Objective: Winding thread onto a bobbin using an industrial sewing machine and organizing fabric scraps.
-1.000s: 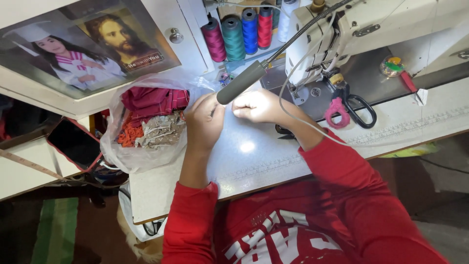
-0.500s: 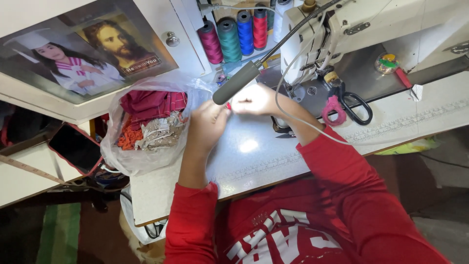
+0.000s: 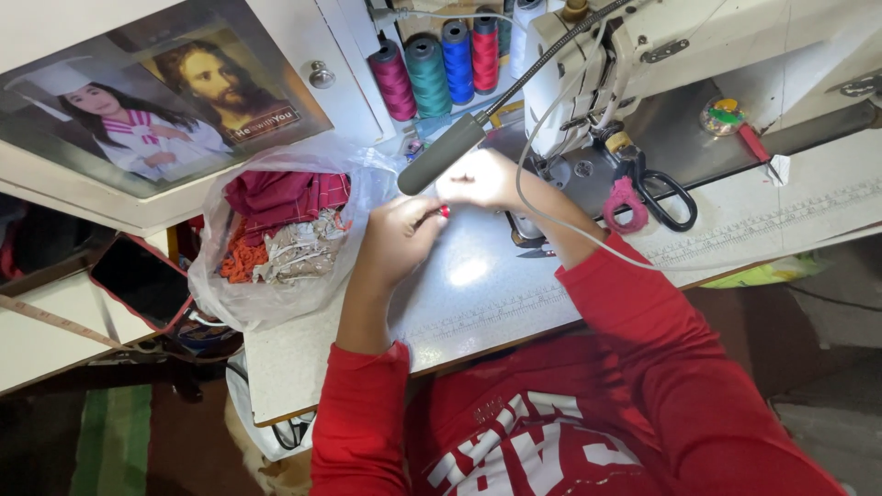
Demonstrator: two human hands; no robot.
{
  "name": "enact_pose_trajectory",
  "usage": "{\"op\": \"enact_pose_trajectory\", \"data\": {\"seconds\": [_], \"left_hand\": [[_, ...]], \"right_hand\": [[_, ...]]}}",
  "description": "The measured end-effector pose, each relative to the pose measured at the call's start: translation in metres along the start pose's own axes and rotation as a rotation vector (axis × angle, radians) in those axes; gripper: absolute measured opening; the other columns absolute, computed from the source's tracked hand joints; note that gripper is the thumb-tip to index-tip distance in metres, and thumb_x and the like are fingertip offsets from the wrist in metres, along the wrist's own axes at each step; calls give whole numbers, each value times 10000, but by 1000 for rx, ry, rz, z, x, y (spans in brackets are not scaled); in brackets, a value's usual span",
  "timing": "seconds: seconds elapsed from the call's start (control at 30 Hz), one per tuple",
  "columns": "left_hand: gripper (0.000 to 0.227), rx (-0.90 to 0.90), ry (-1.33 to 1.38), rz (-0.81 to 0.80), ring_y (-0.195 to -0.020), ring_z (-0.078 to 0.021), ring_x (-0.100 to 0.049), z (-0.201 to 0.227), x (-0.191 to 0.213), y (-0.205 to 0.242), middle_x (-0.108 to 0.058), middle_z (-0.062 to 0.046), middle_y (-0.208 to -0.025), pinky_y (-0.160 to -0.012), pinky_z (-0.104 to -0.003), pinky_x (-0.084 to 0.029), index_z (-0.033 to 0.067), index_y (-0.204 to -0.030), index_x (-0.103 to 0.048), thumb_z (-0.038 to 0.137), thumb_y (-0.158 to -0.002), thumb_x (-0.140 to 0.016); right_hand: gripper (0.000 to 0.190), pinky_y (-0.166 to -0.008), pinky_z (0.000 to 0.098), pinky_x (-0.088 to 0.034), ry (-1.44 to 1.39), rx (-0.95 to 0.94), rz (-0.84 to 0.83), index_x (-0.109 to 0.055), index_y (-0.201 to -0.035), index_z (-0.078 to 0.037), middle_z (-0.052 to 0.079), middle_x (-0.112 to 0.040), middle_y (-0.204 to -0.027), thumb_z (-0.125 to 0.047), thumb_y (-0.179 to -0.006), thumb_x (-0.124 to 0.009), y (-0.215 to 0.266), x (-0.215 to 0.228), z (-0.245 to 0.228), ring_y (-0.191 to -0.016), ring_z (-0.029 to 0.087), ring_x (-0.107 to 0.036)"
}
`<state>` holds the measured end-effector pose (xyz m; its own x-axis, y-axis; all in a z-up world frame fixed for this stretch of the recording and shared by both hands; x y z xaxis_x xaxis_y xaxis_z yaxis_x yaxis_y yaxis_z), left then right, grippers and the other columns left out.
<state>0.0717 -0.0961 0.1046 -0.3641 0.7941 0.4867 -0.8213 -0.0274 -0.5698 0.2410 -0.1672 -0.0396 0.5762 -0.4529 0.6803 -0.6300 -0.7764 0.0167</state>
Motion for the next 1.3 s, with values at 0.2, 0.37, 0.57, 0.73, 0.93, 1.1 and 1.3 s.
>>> {"op": "enact_pose_trajectory", "data": {"seconds": [0.2, 0.37, 0.57, 0.73, 0.93, 1.1, 1.3], "left_hand": [[58, -7, -129, 211, -791, -326, -729, -32, 25, 6, -732, -154, -845, -778, -405, -578, 40, -924, -782, 43, -873, -754], [146, -26, -210, 260, -843, -295, -731, -33, 30, 9, -729, -103, -888, -807, -381, -583, 27, -953, -761, -48, -854, -686], [103, -138, -269, 226, -705, -315, -697, -6, 16, 5, -636, -75, -719, -648, -365, -569, 54, -762, -660, 7, -815, -734], [180, -230, -352, 202, -651, -363, -656, 35, 10, -3, -583, -117, -667, -580, -418, -532, 68, -715, -592, -6, -812, -724], [82, -152, -382, 297, -692, -330, -702, -18, 18, 5, -667, -82, -735, -613, -380, -551, 69, -851, -679, 26, -836, -746], [203, -55, -361, 324, -720, -361, -700, -6, 32, 5, -643, -104, -756, -650, -425, -565, 30, -997, -725, -27, -826, -631], [144, -85, -245, 192, -790, -355, -710, -18, 7, 3, -685, -95, -816, -720, -396, -558, 46, -954, -743, -17, -849, -667]], "right_hand": [[259, -957, 389, -534, 73, -195, -226, -808, -1100, -181, 74, -794, -1042, -338, -963, -655, 51, 6, -61, -1077, 273, -720], [236, -938, 408, -534, 5, -36, -346, -789, -1034, -154, 89, -793, -1017, -325, -960, -643, 53, -6, -71, -1021, 302, -723], [371, -868, 412, -572, -74, -27, 93, -715, -1089, -170, 34, -758, -944, -500, -919, -709, 44, 30, -64, -946, 244, -736], [288, -740, 457, -589, -111, 267, 337, -703, -1107, -107, 138, -750, -868, -317, -915, -746, 53, 40, -106, -863, 337, -747], [123, -725, 431, -580, 414, 161, 244, -664, -1033, -178, 72, -732, -836, -225, -956, -580, 71, 30, -110, -806, 300, -738], [93, -716, 380, -556, 609, 260, 166, -674, -948, -124, 61, -678, -764, -87, -963, -589, 112, 29, -86, -762, 279, -694], [173, -761, 283, -579, -186, -13, 414, -732, -1077, -115, 61, -751, -809, -144, -920, -667, 189, 112, -13, -729, 156, -730]]}}
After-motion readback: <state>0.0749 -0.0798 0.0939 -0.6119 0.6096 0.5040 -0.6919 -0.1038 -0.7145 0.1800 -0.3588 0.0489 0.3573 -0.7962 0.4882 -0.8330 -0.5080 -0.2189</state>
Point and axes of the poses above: each hand's wrist, its own y-axis away from the middle knuckle, its own x-axis out of the back of the hand, z = x × y, the point moved 10 cm from there along -y, towards the middle knuckle
